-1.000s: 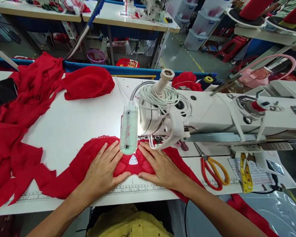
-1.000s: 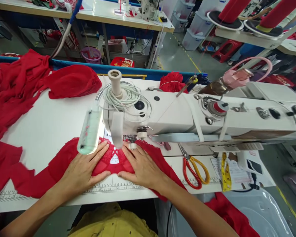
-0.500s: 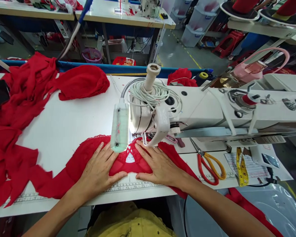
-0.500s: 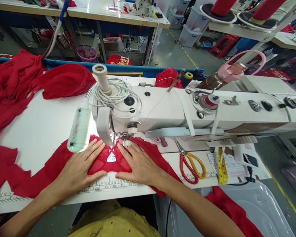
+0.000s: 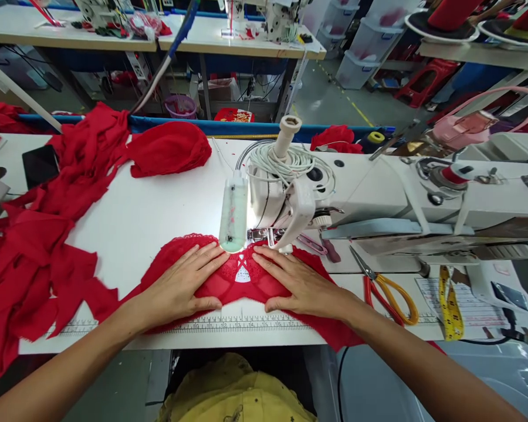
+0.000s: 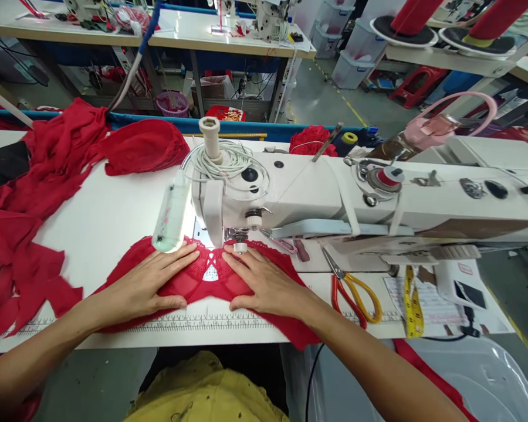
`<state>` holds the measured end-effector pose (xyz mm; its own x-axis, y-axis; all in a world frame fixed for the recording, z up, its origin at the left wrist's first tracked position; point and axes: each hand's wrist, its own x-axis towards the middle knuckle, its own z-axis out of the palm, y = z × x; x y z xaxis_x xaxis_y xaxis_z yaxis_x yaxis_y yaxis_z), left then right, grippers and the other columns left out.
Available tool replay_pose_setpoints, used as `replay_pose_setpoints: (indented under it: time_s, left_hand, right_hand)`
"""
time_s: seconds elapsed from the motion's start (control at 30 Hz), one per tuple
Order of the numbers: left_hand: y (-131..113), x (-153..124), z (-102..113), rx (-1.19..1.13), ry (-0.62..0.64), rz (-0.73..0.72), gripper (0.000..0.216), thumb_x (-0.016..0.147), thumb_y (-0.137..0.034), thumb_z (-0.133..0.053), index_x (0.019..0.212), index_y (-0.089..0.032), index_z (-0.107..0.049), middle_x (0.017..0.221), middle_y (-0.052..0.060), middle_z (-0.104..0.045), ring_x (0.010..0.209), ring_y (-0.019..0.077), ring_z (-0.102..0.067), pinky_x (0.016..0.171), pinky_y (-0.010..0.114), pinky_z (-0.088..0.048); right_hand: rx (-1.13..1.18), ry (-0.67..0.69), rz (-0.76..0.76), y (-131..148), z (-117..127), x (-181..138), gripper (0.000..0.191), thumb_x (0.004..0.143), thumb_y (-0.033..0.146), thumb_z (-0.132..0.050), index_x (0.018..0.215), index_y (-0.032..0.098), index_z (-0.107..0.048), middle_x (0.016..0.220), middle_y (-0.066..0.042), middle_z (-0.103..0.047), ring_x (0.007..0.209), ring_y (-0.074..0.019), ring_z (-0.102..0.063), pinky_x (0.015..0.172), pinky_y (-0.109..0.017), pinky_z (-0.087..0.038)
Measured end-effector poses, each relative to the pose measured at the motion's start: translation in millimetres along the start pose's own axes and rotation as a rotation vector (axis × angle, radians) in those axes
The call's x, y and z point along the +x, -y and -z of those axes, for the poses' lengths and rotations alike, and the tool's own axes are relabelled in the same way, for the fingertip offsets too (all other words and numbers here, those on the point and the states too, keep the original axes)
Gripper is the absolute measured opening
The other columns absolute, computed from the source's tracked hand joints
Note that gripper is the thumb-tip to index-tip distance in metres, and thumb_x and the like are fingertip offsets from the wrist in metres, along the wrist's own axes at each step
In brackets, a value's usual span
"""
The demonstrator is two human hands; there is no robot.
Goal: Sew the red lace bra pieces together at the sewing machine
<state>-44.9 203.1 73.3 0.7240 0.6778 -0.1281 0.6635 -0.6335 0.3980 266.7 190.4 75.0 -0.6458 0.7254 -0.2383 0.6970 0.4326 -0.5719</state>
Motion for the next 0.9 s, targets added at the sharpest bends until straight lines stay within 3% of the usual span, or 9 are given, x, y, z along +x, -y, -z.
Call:
replay_pose_setpoints:
  time_s: [0.23, 0.43, 0.67, 0.77, 0.83, 0.9]
  left_hand:
    - [2, 4, 3, -0.047, 0.114, 0.058, 0.094, 0.088, -0.078, -0.05, 0.16, -0.025, -0.02, 0.167, 0.008, -0.018, 0.154, 0.031, -0.019, 0.124, 0.052, -0.022]
    - [5, 2, -2, -0.022, 0.054, 0.027, 0.093, 0.088, -0.077, -0.05, 0.16, -0.026, -0.022, 0.166, 0.007, -0.022, 0.154, 0.0311, -0.018, 0.125, 0.053, -0.022]
    - [7, 3, -1, -0.014, 0.008, -0.018, 0.089, 0.09, -0.073, -0.053, 0.158, -0.023, -0.027, 0.164, 0.01, -0.028, 0.153, 0.0315, -0.024, 0.123, 0.052, -0.028]
    - [-2, -4, 2, -0.044, -0.062, -0.043, 0.079, 0.094, -0.067, -0.052, 0.156, -0.023, -0.033, 0.163, 0.01, -0.032, 0.151, 0.0305, -0.028, 0.12, 0.048, -0.034]
    - [-14, -10, 3, -0.093, -0.161, -0.043, 0.067, 0.097, -0.061, -0.051, 0.152, -0.024, -0.041, 0.158, 0.01, -0.042, 0.146, 0.0294, -0.038, 0.117, 0.045, -0.038]
    - [-32, -16, 2, -0.192, -0.246, -0.005, 0.053, 0.1, -0.055, -0.049, 0.143, -0.023, -0.053, 0.143, 0.01, -0.058, 0.132, 0.0269, -0.053, 0.108, 0.04, -0.046]
  right_hand:
    - [0.022, 0.067, -0.019, 0, 1, 2, 0.105, 0.083, 0.064, -0.073, 0.161, 0.034, -0.009, 0.169, -0.003, -0.013, 0.155, -0.0338, -0.012, 0.125, -0.053, -0.02]
    - [0.024, 0.011, 0.028, -3, -1, 2, 0.104, 0.081, 0.062, -0.075, 0.161, 0.031, -0.016, 0.168, -0.007, -0.018, 0.153, -0.036, -0.016, 0.124, -0.056, -0.021]
    - [-0.036, -0.059, 0.075, 5, 0, 1, 0.098, 0.079, 0.052, -0.082, 0.158, 0.022, -0.031, 0.164, -0.011, -0.028, 0.152, -0.032, -0.023, 0.124, -0.05, -0.027]
    - [-0.1, -0.178, 0.139, 12, 1, -12, 0.069, 0.091, 0.047, -0.071, 0.15, 0.02, -0.046, 0.155, -0.01, -0.046, 0.143, -0.0268, -0.041, 0.119, -0.043, -0.037]
    - [-0.178, -0.378, 0.111, 11, 0, -22, 0.043, 0.101, 0.039, -0.056, 0.14, 0.021, -0.056, 0.14, -0.008, -0.06, 0.13, -0.0234, -0.055, 0.113, -0.041, -0.043]
    - [-0.307, -0.588, -0.016, 4, -2, -30, 0.035, 0.104, 0.034, -0.049, 0.133, 0.019, -0.061, 0.131, -0.011, -0.065, 0.122, -0.0269, -0.058, 0.107, -0.046, -0.046]
